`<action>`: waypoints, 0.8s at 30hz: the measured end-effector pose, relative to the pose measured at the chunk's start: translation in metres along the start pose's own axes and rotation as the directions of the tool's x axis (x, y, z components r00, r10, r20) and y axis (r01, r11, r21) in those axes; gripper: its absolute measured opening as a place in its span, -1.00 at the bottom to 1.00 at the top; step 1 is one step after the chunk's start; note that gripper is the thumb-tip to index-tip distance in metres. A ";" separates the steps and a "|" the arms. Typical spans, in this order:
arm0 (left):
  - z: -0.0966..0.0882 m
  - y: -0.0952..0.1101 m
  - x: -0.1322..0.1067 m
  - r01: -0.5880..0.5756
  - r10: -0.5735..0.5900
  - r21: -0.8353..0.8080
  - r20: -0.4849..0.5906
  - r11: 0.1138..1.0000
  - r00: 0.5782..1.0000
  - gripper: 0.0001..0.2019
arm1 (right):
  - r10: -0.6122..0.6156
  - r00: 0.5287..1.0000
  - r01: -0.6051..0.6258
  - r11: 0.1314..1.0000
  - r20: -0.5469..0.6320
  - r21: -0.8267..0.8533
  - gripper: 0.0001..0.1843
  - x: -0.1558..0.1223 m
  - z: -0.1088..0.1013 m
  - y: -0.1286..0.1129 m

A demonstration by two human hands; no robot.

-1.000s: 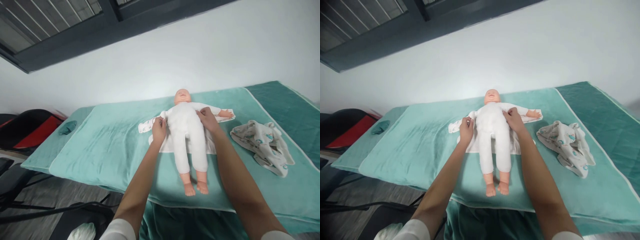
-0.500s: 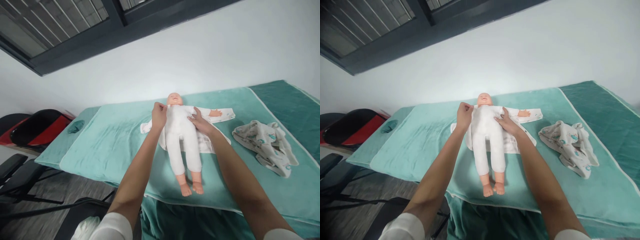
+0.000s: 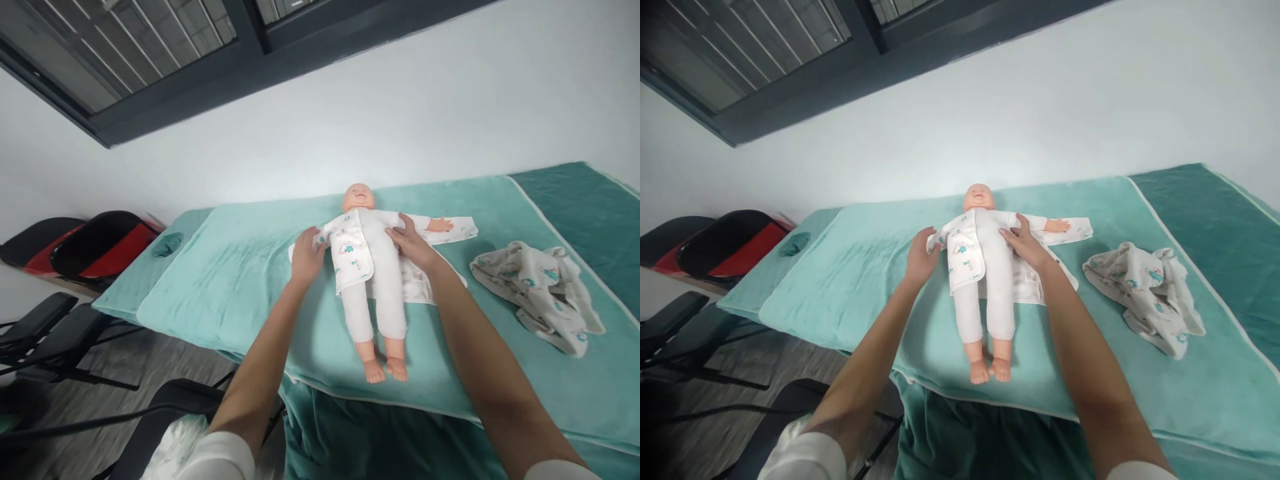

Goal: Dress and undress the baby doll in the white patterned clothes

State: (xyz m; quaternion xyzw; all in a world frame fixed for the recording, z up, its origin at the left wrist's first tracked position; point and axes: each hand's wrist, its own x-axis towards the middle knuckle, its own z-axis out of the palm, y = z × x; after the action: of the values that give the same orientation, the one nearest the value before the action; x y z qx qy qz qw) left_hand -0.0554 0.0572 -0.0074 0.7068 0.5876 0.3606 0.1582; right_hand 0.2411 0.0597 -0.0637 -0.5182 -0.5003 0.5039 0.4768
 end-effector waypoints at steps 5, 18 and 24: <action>-0.001 -0.080 -0.008 0.206 -0.232 0.395 0.018 0.895 0.972 -0.53 | 0.036 0.999 -0.034 0.999 -0.038 0.039 0.08 -0.002 0.004 -0.004; 0.002 -0.082 -0.013 0.229 -0.144 0.479 -0.208 0.847 0.967 -0.49 | -0.010 0.997 -0.001 0.990 -0.077 -0.142 -0.03 -0.007 0.003 -0.021; 0.021 -0.044 -0.006 -0.027 0.065 0.231 -0.159 0.972 0.985 -0.60 | -0.156 0.896 0.089 0.980 -0.415 -0.177 -0.33 -0.002 -0.022 -0.019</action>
State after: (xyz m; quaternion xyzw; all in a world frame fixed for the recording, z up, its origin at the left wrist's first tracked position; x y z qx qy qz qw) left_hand -0.0727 0.0670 -0.0520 0.7015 0.6196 0.3515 0.0182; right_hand 0.2627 0.0589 -0.0436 -0.6184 -0.4528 0.3070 0.5642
